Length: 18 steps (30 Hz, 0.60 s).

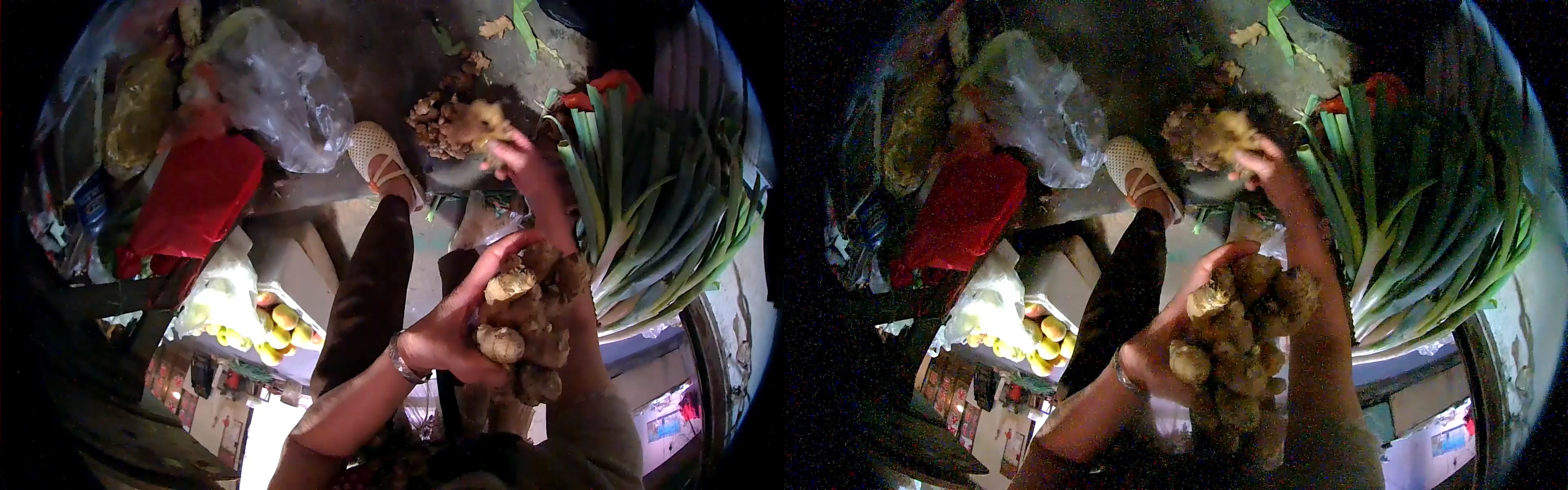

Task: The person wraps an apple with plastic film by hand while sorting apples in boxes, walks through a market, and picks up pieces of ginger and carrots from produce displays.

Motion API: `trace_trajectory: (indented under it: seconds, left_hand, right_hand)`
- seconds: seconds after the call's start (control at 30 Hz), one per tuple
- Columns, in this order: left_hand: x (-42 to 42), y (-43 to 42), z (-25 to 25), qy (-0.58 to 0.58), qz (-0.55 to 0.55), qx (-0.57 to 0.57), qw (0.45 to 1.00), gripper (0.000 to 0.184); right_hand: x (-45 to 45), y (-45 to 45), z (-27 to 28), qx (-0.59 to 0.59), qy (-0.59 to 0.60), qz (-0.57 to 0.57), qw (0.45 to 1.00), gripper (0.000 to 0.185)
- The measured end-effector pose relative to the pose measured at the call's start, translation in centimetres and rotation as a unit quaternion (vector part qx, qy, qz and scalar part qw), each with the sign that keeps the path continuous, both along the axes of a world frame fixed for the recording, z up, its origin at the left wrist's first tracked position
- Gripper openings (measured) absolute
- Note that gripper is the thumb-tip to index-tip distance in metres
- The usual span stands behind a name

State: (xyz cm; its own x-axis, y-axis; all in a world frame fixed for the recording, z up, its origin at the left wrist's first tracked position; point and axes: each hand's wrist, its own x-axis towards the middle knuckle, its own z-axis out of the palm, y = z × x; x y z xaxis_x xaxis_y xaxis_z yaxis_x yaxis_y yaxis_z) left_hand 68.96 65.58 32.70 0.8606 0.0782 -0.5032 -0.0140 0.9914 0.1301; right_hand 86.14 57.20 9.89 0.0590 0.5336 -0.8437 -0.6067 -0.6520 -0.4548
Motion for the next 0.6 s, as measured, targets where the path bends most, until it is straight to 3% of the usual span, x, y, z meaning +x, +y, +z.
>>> trace_trajectory:
  seconds: [0.03, 0.07, 0.1, 0.13, 0.17, 0.23, 0.27, 0.3, 0.37, 0.4, 0.53, 0.6]
  left_hand:
    - [0.0, 0.0, 0.1, 0.001, -0.001, 0.029, 1.000, 0.123]
    - [-0.1, -0.1, 0.1, 0.004, -0.003, 0.056, 0.998, 0.122]
    - [0.0, -0.1, 0.3, 0.004, -0.004, 0.055, 0.998, 0.122]
    - [0.1, -0.1, 0.6, 0.014, 0.007, -0.015, 1.000, 0.123]
    - [0.2, -0.1, 0.6, 0.024, 0.018, -0.083, 0.996, 0.123]
    - [-0.1, -1.1, -0.3, 0.013, 0.024, -0.077, 0.997, 0.123]
    - [-0.2, -1.1, -0.3, 0.006, 0.027, -0.075, 0.997, 0.124]
    - [-0.2, -1.1, -0.4, 0.000, 0.031, -0.073, 0.997, 0.124]
    - [-0.2, -0.3, 0.4, 0.025, -0.003, -0.035, 0.999, 0.124]
    - [-0.2, -0.6, 0.2, 0.026, -0.004, -0.036, 0.999, 0.124]
    - [0.0, -1.4, 0.0, 0.020, 0.020, -0.069, 0.997, 0.125]
    - [0.0, -1.4, 0.0, 0.024, 0.024, -0.089, 0.995, 0.125]
  right_hand:
    - [-0.7, 0.1, -0.6, -0.015, -0.041, 0.070, 0.997, 0.036]
    - [-1.3, -0.1, -2.3, 0.097, -0.181, 0.149, 0.967, 0.038]
    - [-2.0, -1.1, -5.8, 0.204, -0.313, 0.222, 0.900, 0.040]
    - [-2.7, -2.3, -8.7, 0.166, -0.393, 0.237, 0.873, 0.053]
    - [-2.9, -1.3, -7.5, 0.166, -0.393, 0.235, 0.873, 0.053]
    - [-2.8, 0.8, -5.4, 0.062, -0.571, 0.281, 0.769, 0.072]
    - [-1.9, 1.9, -4.7, 0.034, -0.540, 0.326, 0.775, 0.093]
    - [-1.4, 2.6, -4.3, 0.034, -0.540, 0.327, 0.775, 0.093]
    - [-0.9, 3.5, -4.0, 0.068, -0.380, 0.292, 0.875, 0.100]
    - [-1.0, 4.2, -3.9, 0.017, -0.404, 0.364, 0.839, 0.104]
    - [-0.7, 5.3, -1.7, 0.010, -0.353, 0.343, 0.870, 0.105]
    - [-0.8, 5.7, -1.1, -0.034, -0.368, 0.426, 0.826, 0.105]
